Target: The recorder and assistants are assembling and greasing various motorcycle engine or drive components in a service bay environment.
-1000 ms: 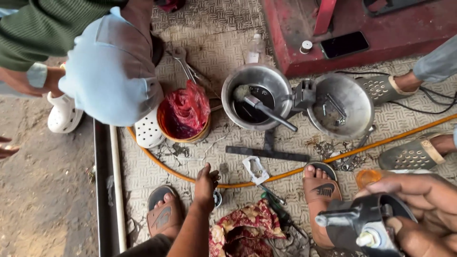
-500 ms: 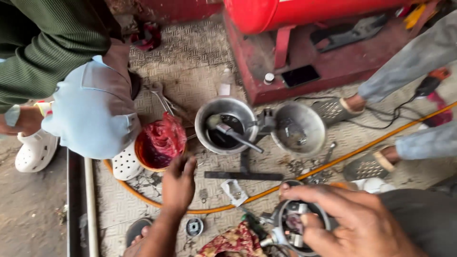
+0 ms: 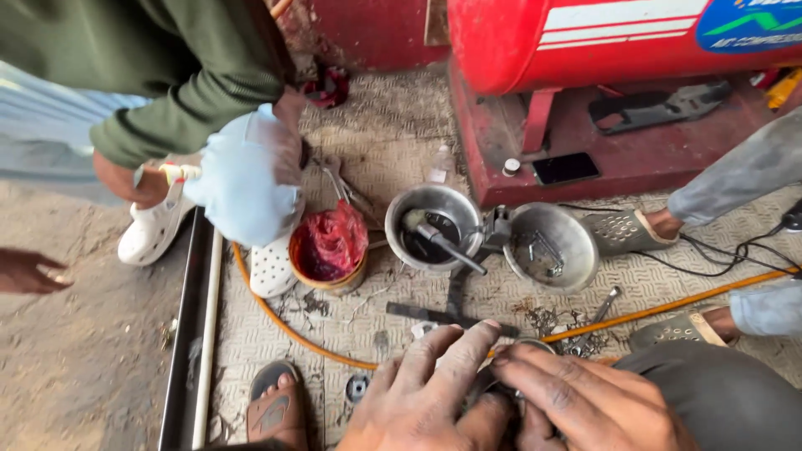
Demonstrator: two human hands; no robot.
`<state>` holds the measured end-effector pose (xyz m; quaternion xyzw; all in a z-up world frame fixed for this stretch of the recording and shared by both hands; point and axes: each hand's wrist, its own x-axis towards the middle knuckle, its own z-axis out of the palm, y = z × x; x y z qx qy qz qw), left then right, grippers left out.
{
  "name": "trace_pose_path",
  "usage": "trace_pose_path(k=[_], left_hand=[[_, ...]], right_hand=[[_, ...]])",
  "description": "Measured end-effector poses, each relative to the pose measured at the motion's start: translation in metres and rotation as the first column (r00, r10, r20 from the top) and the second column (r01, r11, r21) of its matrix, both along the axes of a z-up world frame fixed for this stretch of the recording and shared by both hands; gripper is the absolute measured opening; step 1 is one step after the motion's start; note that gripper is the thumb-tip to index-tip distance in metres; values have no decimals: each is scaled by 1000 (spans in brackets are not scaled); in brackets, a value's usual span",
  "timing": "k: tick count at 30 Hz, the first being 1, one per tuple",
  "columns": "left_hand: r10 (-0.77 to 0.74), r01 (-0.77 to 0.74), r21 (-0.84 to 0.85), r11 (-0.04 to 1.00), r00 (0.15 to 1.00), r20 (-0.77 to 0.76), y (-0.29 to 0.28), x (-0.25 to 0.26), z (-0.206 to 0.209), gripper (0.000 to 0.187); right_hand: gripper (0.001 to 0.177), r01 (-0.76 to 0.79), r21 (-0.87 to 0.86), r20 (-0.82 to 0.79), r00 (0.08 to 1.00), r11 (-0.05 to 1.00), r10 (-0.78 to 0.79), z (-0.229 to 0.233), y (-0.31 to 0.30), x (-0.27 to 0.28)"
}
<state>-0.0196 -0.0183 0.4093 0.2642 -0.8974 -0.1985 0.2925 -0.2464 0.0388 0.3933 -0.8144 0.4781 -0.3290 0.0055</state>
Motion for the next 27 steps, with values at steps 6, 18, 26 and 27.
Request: trace_pose_path(k=[6, 18, 26, 27], left_hand=[[283, -286, -208, 935, 958, -46, 22, -15, -38, 27], [16, 4, 210, 978, 996, -92, 13, 11, -24, 24], [-332, 263, 510, 819, 942, 47, -5, 42, -5, 24], [-287, 246, 452, 857, 958, 23, -1, 41, -8, 24]], right_hand=[[35, -46, 6, -75, 996, 999, 46, 7, -2, 9], [42, -20, 187, -60, 998, 982, 32, -13, 1, 11], [35, -32, 347, 75, 997, 937, 6, -15, 0, 22], [37, -60, 347, 58, 997, 936, 43, -17, 0, 20]])
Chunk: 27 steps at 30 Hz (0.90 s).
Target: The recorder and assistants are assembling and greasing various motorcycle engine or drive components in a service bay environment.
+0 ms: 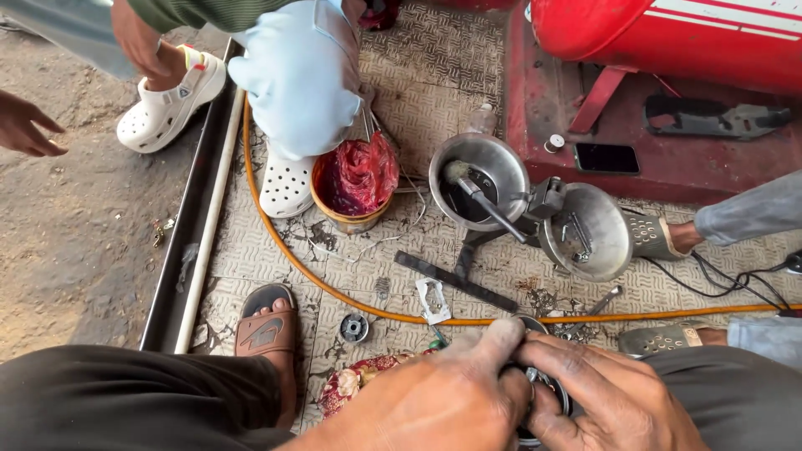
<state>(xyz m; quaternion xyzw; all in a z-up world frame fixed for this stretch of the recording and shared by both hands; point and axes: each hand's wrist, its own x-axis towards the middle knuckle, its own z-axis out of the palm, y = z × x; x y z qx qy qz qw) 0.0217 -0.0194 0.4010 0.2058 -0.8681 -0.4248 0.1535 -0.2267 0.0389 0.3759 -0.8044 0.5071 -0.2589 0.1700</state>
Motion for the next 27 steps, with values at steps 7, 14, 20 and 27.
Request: trace_pose_path(k=[7, 14, 20, 27], left_hand=[[102, -116, -40, 992, 961, -258, 14, -3, -26, 25], [205, -212, 73, 975, 975, 88, 37, -20, -36, 29], [99, -96, -31, 995, 989, 111, 38, -14, -37, 24], [80, -93, 184, 978, 994, 79, 32, -11, -28, 38]], right_hand=[[44, 59, 263, 11, 998, 963, -64, -5, 6, -12], [42, 33, 342, 14, 999, 939, -40, -10, 13, -3], [46, -122, 125, 46, 992, 985, 118, -5, 20, 5], [46, -20, 490, 29, 1000, 872, 6, -20, 29, -6]])
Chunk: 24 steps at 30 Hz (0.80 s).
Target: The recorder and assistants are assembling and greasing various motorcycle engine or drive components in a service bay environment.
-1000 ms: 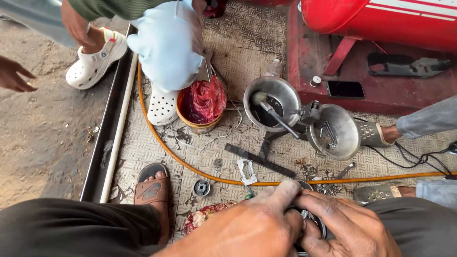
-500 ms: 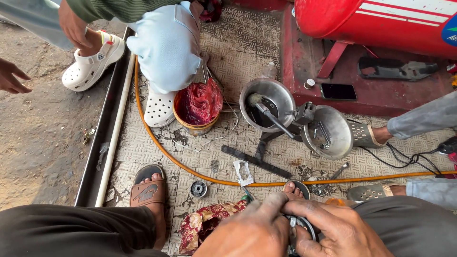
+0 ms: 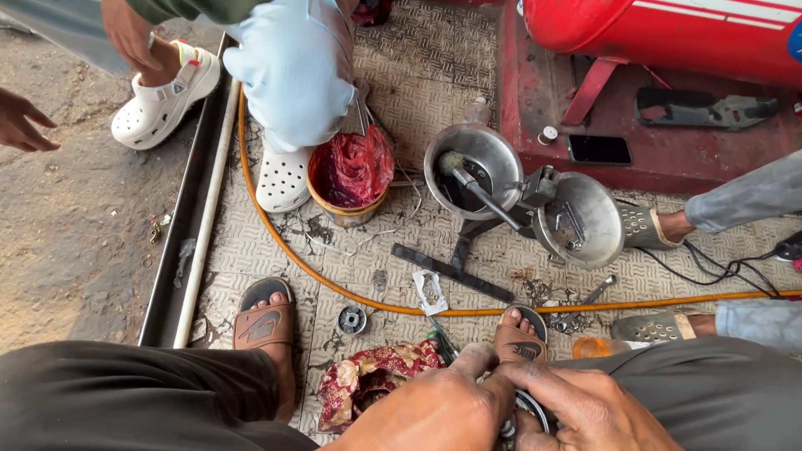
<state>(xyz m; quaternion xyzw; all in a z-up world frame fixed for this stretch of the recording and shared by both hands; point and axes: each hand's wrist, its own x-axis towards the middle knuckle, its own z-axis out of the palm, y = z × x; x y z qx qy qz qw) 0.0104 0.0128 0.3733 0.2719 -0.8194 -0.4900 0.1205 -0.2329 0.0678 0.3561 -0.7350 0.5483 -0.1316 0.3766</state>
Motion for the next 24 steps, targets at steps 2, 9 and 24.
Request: trace_pose_path(k=[2, 9, 24], left_hand=[[0, -3, 59, 998, 999, 53, 3, -1, -4, 35], [-9, -2, 73, 997, 989, 151, 21, -13, -33, 29], [99, -103, 184, 977, 995, 34, 44, 9, 0, 23]], right_hand=[[49, 85, 219, -131, 990, 972, -57, -3, 3, -3], [41, 1, 73, 57, 998, 997, -5, -13, 10, -7], [31, 89, 542, 247, 934, 835, -260, -51, 89, -34]])
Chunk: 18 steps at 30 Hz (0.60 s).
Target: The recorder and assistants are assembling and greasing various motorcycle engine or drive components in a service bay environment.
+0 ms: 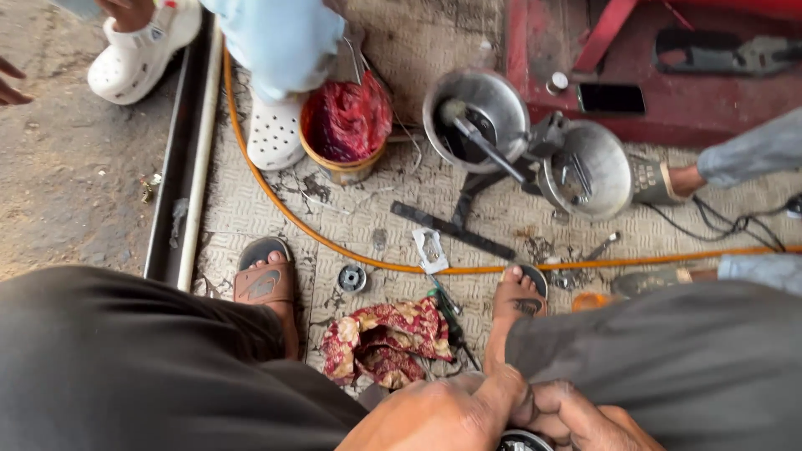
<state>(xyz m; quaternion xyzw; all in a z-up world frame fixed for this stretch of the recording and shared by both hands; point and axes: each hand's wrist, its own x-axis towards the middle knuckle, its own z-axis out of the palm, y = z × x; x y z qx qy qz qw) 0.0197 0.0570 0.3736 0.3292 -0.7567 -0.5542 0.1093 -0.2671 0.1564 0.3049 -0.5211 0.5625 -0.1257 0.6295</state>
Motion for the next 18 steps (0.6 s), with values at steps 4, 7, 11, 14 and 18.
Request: trace_pose_path(k=[4, 7, 11, 14, 18], left_hand=[[56, -50, -107, 993, 997, 55, 21, -11, 3, 22], [79, -58, -125, 991, 982, 171, 46, -18, -25, 24], [153, -124, -233, 964, 982, 110, 63, -16, -36, 23], [179, -150, -237, 960, 978, 106, 73, -16, -43, 21], [242, -215, -245, 945, 966, 89, 84, -17, -51, 18]], right_hand=[[32, 25, 17, 7, 1000, 1000, -25, -9, 23, 0], [35, 19, 50, -28, 999, 999, -18, -2, 25, 16], [28, 34, 29, 0, 999, 999, -34, 4, 25, 25], [25, 39, -7, 24, 999, 999, -39, 8, 25, 33], [30, 42, -59, 57, 998, 997, -38, 14, 20, 39]])
